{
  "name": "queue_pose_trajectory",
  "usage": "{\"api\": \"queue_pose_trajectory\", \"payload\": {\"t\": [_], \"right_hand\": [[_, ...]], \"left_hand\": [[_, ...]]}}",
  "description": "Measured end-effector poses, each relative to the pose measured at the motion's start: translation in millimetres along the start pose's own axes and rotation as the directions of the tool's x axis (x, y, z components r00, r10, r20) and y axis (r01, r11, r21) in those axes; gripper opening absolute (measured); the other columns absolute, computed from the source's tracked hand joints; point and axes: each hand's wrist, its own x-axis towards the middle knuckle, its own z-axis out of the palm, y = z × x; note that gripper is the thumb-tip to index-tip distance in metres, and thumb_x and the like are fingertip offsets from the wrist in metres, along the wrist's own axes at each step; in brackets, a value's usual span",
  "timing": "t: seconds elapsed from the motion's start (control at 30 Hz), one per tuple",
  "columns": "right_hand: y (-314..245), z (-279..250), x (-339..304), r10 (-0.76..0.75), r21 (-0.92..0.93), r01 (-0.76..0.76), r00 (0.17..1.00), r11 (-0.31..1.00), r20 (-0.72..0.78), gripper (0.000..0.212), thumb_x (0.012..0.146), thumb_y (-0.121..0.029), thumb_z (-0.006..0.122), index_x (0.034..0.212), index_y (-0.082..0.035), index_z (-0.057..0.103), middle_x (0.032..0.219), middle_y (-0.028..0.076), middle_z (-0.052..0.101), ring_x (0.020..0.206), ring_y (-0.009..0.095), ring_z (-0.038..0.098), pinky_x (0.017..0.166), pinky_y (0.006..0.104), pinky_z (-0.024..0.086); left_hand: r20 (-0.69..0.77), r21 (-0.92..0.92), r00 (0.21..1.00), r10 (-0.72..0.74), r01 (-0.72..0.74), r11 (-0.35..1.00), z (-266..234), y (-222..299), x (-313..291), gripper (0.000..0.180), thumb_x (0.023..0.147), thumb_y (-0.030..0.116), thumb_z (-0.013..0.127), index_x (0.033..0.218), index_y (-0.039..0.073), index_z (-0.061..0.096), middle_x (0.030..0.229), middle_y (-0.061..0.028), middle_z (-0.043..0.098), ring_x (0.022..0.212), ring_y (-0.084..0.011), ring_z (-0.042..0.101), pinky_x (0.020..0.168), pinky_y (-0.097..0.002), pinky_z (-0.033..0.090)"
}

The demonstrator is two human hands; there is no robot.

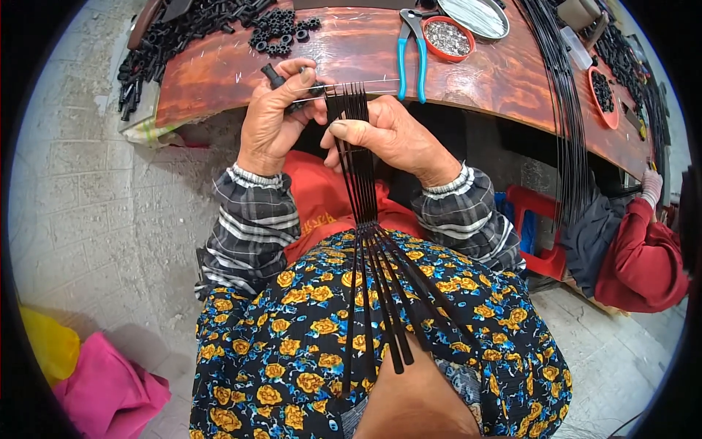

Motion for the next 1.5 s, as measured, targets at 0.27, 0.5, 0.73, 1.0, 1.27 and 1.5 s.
{"api": "queue_pose_trajectory", "payload": {"t": [0.27,0.5,0.73,1.0,1.27,1.5], "right_hand": [[-2,-1,-1,0.04,-0.028,-0.04,0.999,0.999,-0.003,0.026,0.095,-0.021,0.056,0.102,0.003,0.063,0.081,0.008,0.068,0.073,0.015,0.067,0.066,0.0258,0.055],[-4,0,-2,0.004,-0.039,-0.004,1.0,0.999,-0.003,0.03,0.095,-0.026,0.056,0.092,0.003,0.065,0.076,0.009,0.068,0.07,0.013,0.066,0.064,0.0243,0.053],[-3,2,-2,-0.015,-0.061,0.016,1.0,0.998,0.006,0.032,0.095,-0.026,0.055,0.091,0.003,0.066,0.075,0.008,0.068,0.069,0.013,0.066,0.064,0.0243,0.053],[-3,1,-1,-0.023,-0.091,0.024,1.0,0.996,0.018,0.032,0.095,-0.026,0.054,0.09,0.004,0.066,0.075,0.008,0.068,0.069,0.013,0.065,0.066,0.0243,0.053],[-3,1,0,-0.002,-0.058,0.002,1.0,0.998,0.002,0.03,0.095,-0.025,0.056,0.092,0.003,0.066,0.075,0.009,0.068,0.07,0.013,0.066,0.066,0.0245,0.053],[-2,-1,1,0.06,-0.024,-0.061,0.998,0.998,-0.015,0.027,0.095,-0.022,0.057,0.094,0.004,0.065,0.078,0.008,0.068,0.072,0.015,0.068,0.067,0.0259,0.055]], "left_hand": [[-0.036,0.078,0.999,0.026,-0.023,0.997,7,3,1,0.03,0.089,0.012,0.063,0.116,-0.001,0.057,0.098,-0.0189,0.066,0.068,-0.018,0.064,0.059,-0.0279,0.055],[0.077,0.108,0.997,0.014,-0.023,0.994,9,11,1,0.032,0.091,0.011,0.059,0.121,-0.001,0.054,0.104,-0.0219,0.065,0.072,-0.0193,0.066,0.061,-0.0284,0.056],[0.04,0.02,0.999,-0.001,0.0,1.0,10,13,0,0.029,0.092,0.01,0.057,0.12,0.001,0.055,0.104,-0.0209,0.065,0.077,-0.0214,0.067,0.067,-0.0311,0.057],[0.072,-0.102,0.996,0.058,-0.051,0.993,-2,6,5,0.029,0.092,0.008,0.058,0.12,0.002,0.055,0.1,-0.0171,0.066,0.081,-0.0231,0.068,0.07,-0.0339,0.058],[0.049,0.025,0.998,0.042,-0.043,0.999,5,7,1,0.031,0.09,0.009,0.061,0.12,0.001,0.056,0.103,-0.0174,0.066,0.078,-0.0216,0.067,0.066,-0.0313,0.058],[0.014,0.092,1.0,0.028,-0.029,0.995,3,2,-4,0.035,0.088,0.007,0.062,0.123,0.001,0.056,0.096,-0.01,0.066,0.083,-0.0165,0.065,0.072,-0.0303,0.056]]}}
